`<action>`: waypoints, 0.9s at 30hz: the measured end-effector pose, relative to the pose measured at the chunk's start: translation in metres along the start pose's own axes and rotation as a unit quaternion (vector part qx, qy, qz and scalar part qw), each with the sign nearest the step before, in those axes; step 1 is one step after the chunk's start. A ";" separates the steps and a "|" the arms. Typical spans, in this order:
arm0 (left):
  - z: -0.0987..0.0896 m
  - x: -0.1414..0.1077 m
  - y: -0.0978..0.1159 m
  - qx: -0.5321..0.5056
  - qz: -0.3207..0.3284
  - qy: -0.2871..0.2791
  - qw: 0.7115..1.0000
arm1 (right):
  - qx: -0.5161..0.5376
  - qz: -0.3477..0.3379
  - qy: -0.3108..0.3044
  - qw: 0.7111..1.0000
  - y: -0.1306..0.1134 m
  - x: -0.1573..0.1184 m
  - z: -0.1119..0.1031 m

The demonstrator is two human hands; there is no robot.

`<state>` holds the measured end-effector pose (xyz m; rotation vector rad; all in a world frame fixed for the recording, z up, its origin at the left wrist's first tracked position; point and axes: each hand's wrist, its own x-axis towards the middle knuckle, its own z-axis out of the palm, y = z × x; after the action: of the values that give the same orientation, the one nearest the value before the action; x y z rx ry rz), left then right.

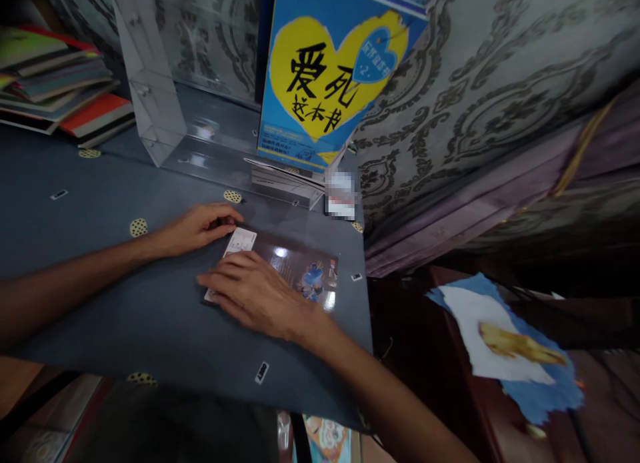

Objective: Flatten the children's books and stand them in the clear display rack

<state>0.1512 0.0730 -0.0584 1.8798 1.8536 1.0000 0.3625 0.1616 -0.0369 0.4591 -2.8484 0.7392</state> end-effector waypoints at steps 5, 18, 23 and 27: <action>-0.001 0.000 0.002 -0.019 -0.020 -0.006 1.000 | -0.036 0.030 0.026 0.999 0.015 0.001 0.001; 0.002 -0.004 -0.005 0.009 0.002 0.002 1.000 | -0.101 0.122 0.020 0.987 0.020 0.003 -0.004; 0.003 -0.007 0.000 0.063 0.024 0.020 0.998 | -0.104 0.138 0.003 0.985 0.018 -0.001 -0.005; 0.004 -0.011 0.005 0.138 0.048 0.018 0.989 | -0.112 0.158 0.008 0.981 0.019 -0.013 -0.008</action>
<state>0.1590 0.0625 -0.0606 2.1376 2.0283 0.8465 0.3689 0.1844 -0.0415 -0.0334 -2.9767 0.4525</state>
